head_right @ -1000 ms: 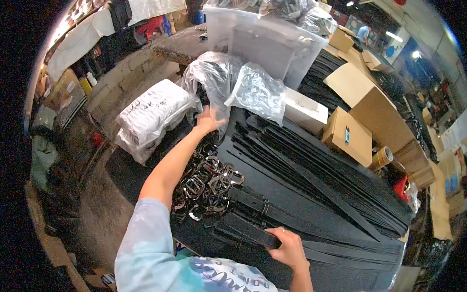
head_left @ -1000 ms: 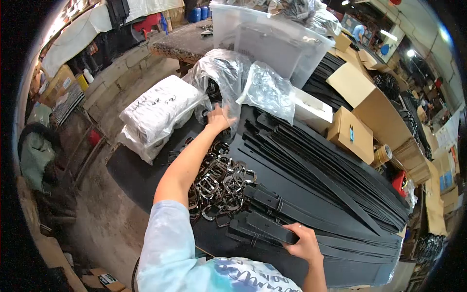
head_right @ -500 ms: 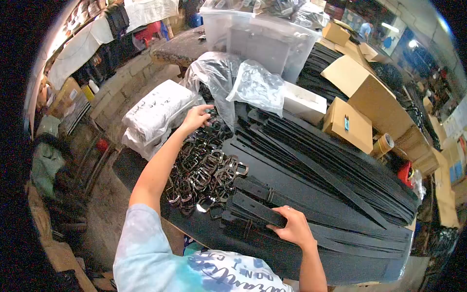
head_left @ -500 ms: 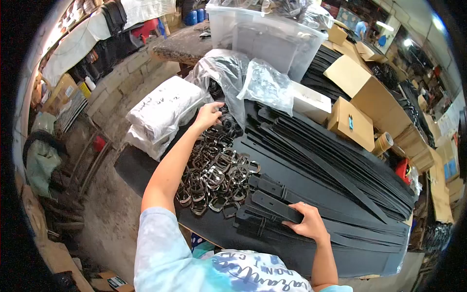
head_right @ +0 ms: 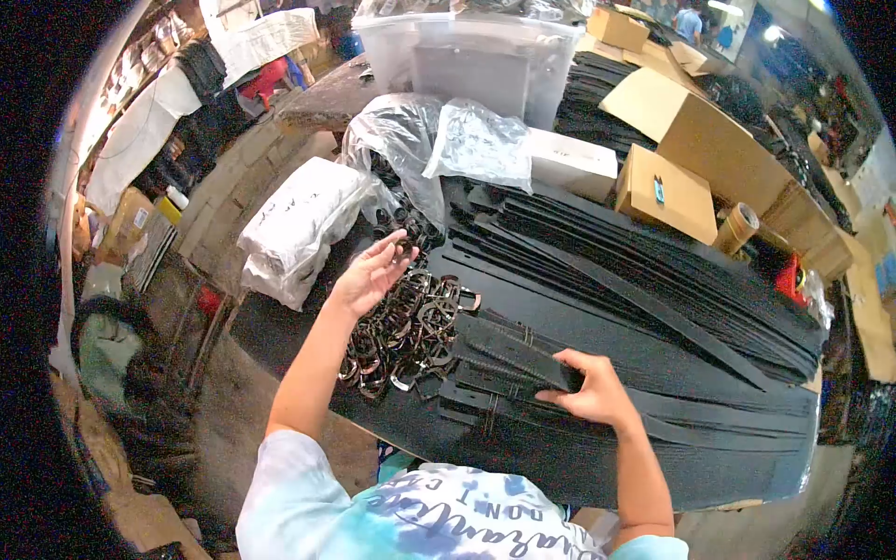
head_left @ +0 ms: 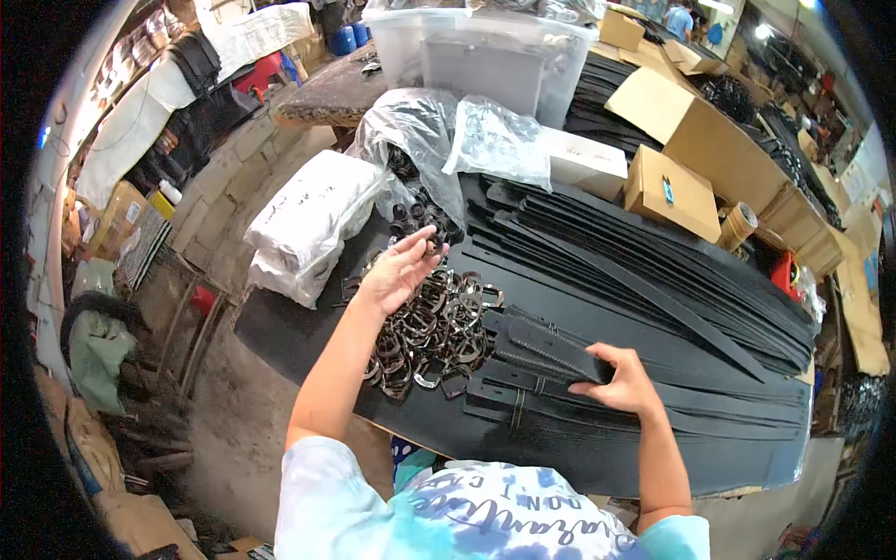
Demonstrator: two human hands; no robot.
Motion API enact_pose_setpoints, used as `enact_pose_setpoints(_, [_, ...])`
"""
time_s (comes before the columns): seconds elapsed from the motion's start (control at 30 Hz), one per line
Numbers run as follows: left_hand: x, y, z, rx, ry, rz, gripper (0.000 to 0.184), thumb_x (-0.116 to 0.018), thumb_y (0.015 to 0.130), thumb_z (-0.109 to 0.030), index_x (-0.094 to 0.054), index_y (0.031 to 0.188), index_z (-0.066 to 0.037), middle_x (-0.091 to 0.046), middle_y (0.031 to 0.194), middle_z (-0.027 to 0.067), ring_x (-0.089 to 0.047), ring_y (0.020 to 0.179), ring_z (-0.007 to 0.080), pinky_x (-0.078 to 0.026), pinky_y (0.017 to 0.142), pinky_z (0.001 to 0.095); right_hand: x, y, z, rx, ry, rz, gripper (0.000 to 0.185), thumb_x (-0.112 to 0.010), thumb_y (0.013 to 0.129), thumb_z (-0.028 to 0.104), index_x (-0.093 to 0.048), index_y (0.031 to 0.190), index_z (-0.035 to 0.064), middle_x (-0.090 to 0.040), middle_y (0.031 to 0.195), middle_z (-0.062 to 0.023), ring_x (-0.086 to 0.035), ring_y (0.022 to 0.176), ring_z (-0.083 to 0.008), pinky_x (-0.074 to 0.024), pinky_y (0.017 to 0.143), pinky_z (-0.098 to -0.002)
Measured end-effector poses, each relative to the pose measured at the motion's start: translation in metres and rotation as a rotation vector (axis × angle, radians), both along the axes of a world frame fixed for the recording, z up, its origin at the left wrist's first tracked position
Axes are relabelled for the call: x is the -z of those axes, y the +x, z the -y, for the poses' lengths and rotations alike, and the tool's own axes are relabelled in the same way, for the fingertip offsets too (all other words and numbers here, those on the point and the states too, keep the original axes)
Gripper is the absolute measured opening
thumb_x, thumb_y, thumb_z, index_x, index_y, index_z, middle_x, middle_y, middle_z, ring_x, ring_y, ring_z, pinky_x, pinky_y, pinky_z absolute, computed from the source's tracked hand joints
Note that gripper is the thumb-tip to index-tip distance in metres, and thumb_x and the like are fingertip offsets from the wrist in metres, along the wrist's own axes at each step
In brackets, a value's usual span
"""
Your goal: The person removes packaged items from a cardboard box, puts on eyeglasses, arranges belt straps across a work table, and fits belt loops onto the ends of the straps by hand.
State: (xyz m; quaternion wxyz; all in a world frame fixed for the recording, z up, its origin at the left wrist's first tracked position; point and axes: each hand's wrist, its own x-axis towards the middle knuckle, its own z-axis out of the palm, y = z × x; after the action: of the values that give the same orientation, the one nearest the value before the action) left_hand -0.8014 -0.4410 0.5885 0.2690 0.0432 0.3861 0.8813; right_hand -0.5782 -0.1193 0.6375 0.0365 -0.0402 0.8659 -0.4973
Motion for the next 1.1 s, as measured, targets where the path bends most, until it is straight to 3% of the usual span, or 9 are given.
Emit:
enact_pose_setpoints(0.2, [0.002, 0.050, -0.023, 0.258, 0.269, 0.168, 0.041, -0.058, 0.089, -0.010, -0.046, 0.128, -0.001, -0.055, 0.121, 0.0137, -0.053, 0.116, 0.0232, -0.052, 0.092, 0.0245, -0.010, -0.001, -0.018, 0.048, -0.038, -0.038, 0.038, -0.081, 0.066, 0.012, -0.060, 0.096, 0.0001, -0.065, 0.082, -0.0039, -0.055, 0.076, -0.0072, -0.0463, 0.069, -0.0253])
enact_pose_setpoints(0.33, [-0.005, 0.082, -0.051, 0.189, 0.116, -0.018, 0.035, -0.058, 0.089, -0.006, -0.053, 0.122, -0.001, -0.056, 0.124, 0.0079, -0.054, 0.115, 0.0183, -0.049, 0.095, 0.0263, -0.016, -0.002, -0.021, 0.079, -0.068, -0.127, 0.031, -0.077, 0.067, 0.009, -0.058, 0.090, 0.0012, -0.058, 0.078, -0.0012, -0.051, 0.074, -0.0061, -0.0429, 0.067, -0.0223])
enact_pose_setpoints(0.43, [-0.012, 0.106, -0.064, 0.236, 0.044, 0.050, 0.035, -0.058, 0.091, -0.017, -0.055, 0.123, -0.004, -0.059, 0.118, 0.0047, -0.059, 0.099, 0.0115, -0.051, 0.083, 0.0225, -0.019, -0.001, -0.019, 0.142, -0.143, -0.099, 0.029, -0.077, 0.066, 0.008, -0.058, 0.088, 0.0017, -0.056, 0.078, 0.0015, -0.049, 0.073, -0.0047, -0.0412, 0.066, -0.0202])
enact_pose_setpoints(0.57, [-0.004, 0.130, -0.086, 0.203, 0.051, 0.148, 0.020, -0.060, 0.090, -0.021, -0.060, 0.104, -0.007, -0.062, 0.102, 0.0030, -0.061, 0.091, 0.0179, -0.053, 0.077, 0.0299, -0.022, 0.000, -0.020, 0.136, -0.116, -0.106, 0.029, -0.077, 0.066, 0.009, -0.059, 0.087, 0.0013, -0.058, 0.077, 0.0011, -0.050, 0.072, -0.0046, -0.0423, 0.067, -0.0203])
enact_pose_setpoints(0.77, [-0.003, 0.128, -0.104, 0.057, -0.111, 0.030, 0.010, -0.061, 0.088, -0.011, -0.063, 0.093, -0.002, -0.063, 0.086, 0.0038, -0.061, 0.075, 0.0159, -0.052, 0.072, 0.0303, -0.022, -0.006, -0.016, 0.098, -0.055, -0.142, 0.027, -0.076, 0.066, 0.009, -0.060, 0.087, -0.0005, -0.061, 0.076, -0.0013, -0.051, 0.072, -0.0034, -0.0438, 0.065, -0.0216])
enact_pose_setpoints(0.9, [-0.010, 0.135, -0.114, 0.050, -0.247, -0.055, 0.011, -0.068, 0.083, -0.009, -0.066, 0.091, 0.000, -0.067, 0.085, 0.0053, -0.061, 0.073, 0.0125, -0.051, 0.070, 0.0267, -0.032, -0.001, -0.016, 0.113, -0.079, -0.065, 0.026, -0.075, 0.067, 0.009, -0.060, 0.086, -0.0001, -0.061, 0.076, -0.0004, -0.051, 0.071, -0.0039, -0.0438, 0.064, -0.0212])
enact_pose_setpoints(1.0, [-0.011, 0.157, -0.129, 0.044, -0.202, 0.121, 0.011, -0.069, 0.081, -0.006, -0.064, 0.090, -0.002, -0.067, 0.086, 0.0054, -0.061, 0.073, 0.0132, -0.051, 0.070, 0.0273, -0.030, 0.003, -0.012, 0.092, -0.142, -0.037, 0.027, -0.076, 0.066, 0.009, -0.060, 0.086, 0.0003, -0.061, 0.074, -0.0021, -0.052, 0.069, -0.0050, -0.0443, 0.063, -0.0226])
enact_pose_setpoints(1.03, [-0.007, 0.165, -0.134, 0.112, -0.201, 0.087, 0.019, -0.064, 0.082, -0.004, -0.060, 0.100, -0.005, -0.065, 0.092, 0.0052, -0.062, 0.084, 0.0164, -0.052, 0.075, 0.0327, -0.025, 0.002, -0.011, 0.081, -0.059, -0.083, 0.027, -0.076, 0.066, 0.010, -0.060, 0.086, 0.0006, -0.061, 0.072, -0.0034, -0.052, 0.068, -0.0056, -0.0446, 0.063, -0.0234])
enact_pose_setpoints(1.1, [0.002, 0.185, -0.145, 0.121, -0.133, 0.207, 0.021, -0.066, 0.081, -0.006, -0.060, 0.102, -0.007, -0.064, 0.098, 0.0022, -0.060, 0.088, 0.0148, -0.051, 0.078, 0.0332, -0.020, -0.003, -0.006, 0.047, 0.004, -0.102, 0.029, -0.077, 0.064, 0.011, -0.060, 0.086, 0.0011, -0.060, 0.070, -0.0065, -0.053, 0.067, -0.0071, -0.0453, 0.062, -0.0254])
